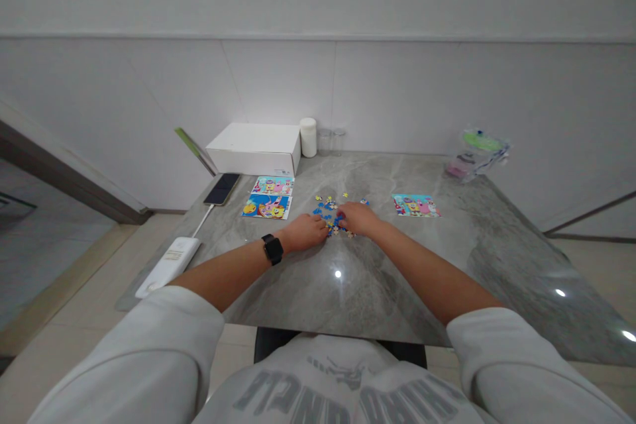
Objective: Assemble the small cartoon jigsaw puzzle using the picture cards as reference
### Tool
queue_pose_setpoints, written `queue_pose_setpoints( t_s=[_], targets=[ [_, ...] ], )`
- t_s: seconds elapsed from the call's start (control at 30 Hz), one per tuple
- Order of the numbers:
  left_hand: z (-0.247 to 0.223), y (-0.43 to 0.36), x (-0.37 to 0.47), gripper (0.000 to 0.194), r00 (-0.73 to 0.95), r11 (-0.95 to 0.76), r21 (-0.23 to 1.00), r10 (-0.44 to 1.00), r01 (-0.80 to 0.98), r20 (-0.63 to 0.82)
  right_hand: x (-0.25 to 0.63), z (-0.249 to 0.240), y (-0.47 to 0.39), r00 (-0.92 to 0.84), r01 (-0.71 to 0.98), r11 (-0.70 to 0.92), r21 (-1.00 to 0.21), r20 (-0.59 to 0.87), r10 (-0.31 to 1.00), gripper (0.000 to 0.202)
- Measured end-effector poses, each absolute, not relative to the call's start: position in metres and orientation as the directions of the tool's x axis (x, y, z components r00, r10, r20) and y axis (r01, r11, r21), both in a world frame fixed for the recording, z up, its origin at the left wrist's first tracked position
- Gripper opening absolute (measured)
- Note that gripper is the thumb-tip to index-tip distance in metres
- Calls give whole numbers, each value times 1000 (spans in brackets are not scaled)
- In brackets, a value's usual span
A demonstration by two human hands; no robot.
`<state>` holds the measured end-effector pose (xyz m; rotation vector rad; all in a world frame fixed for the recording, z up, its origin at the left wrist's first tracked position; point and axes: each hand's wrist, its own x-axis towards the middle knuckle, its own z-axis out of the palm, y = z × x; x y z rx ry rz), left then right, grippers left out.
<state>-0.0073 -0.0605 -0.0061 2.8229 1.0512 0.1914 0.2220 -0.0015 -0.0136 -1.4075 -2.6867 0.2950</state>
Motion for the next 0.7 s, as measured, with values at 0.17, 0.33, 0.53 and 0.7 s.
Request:
queue_pose_setpoints(
  t_s=[0.17,0.33,0.53,0.7],
  targets=[
    [-5,-59,-10,22,787,-790,14,612,613,72,210,-18,-11,-757,624,736,-264,32,653,28],
    [-3,-60,-14,21,799,-779,-188,598,599,67,203,-18,-22,-713,660,719,-219,120,691,16],
    [2,-68,-18,22,756,-736,-172,634,655,166,204,-16,-37,-700,648,732,-211,216,681,13],
    [9,-68,-15,18,733,-719,-142,662,680,154,209,-18,-44,-657,657,716,-235,288,697,11]
  ],
)
